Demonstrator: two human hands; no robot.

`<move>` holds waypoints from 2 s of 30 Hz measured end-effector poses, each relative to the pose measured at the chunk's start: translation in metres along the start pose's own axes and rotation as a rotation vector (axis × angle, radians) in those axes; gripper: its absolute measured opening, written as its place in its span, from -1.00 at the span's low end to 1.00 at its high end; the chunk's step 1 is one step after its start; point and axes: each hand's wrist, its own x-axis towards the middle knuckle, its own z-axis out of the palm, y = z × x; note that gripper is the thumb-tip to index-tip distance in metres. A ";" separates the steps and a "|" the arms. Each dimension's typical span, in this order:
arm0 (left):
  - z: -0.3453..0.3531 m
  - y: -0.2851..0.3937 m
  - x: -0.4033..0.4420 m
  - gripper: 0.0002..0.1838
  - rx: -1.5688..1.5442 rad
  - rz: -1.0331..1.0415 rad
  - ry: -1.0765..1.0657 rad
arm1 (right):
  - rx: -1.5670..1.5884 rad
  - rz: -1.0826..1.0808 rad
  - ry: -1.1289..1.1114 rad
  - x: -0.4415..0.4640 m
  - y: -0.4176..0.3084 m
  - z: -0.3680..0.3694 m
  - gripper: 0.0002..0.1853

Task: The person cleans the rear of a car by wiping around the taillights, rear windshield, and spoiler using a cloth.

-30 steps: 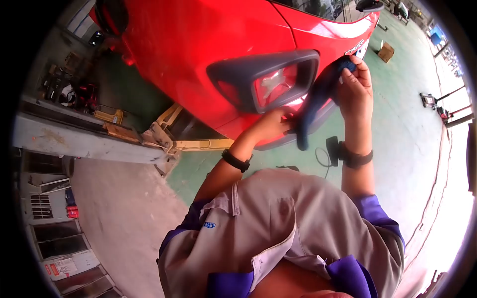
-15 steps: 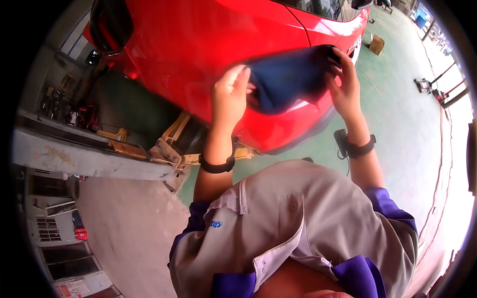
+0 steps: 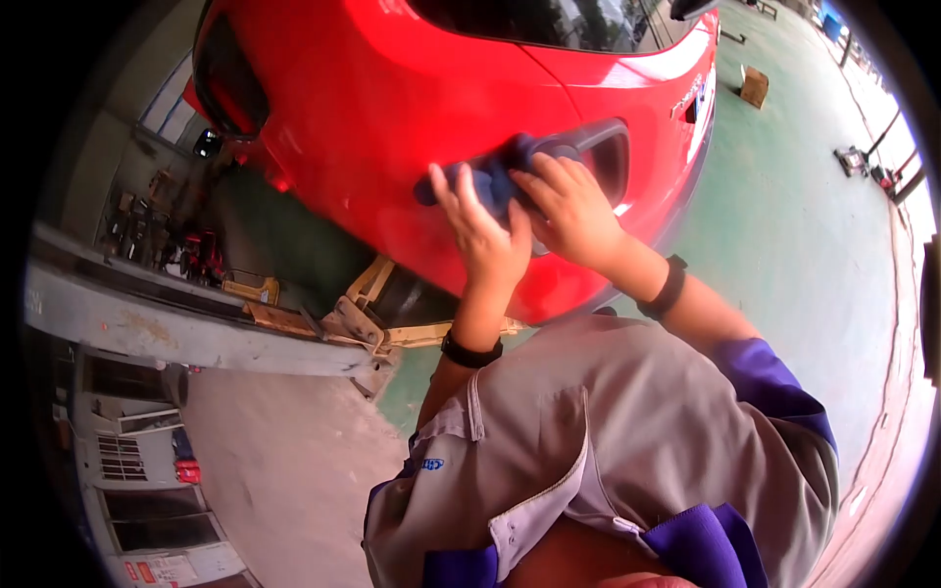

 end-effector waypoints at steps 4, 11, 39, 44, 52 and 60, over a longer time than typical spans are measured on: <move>0.008 0.006 0.004 -0.22 0.064 0.067 -0.092 | 0.055 -0.091 -0.024 0.001 0.025 -0.008 -0.54; 0.031 0.039 0.023 -0.33 0.203 0.171 -0.328 | 0.018 -0.132 0.018 -0.011 0.087 -0.005 -0.61; 0.045 0.044 0.002 -0.32 0.418 0.047 -0.062 | 0.113 -0.232 0.078 0.000 0.090 -0.018 -0.64; 0.074 0.056 0.008 -0.34 0.453 0.177 -0.054 | 0.030 -0.178 0.135 -0.013 0.123 -0.028 -0.60; 0.103 0.055 0.013 -0.47 0.379 0.296 -0.079 | -0.057 0.113 0.213 -0.037 0.145 -0.025 -0.51; 0.140 0.063 0.010 -0.59 0.302 0.371 -0.219 | 0.003 0.365 0.129 -0.100 0.163 0.010 -0.63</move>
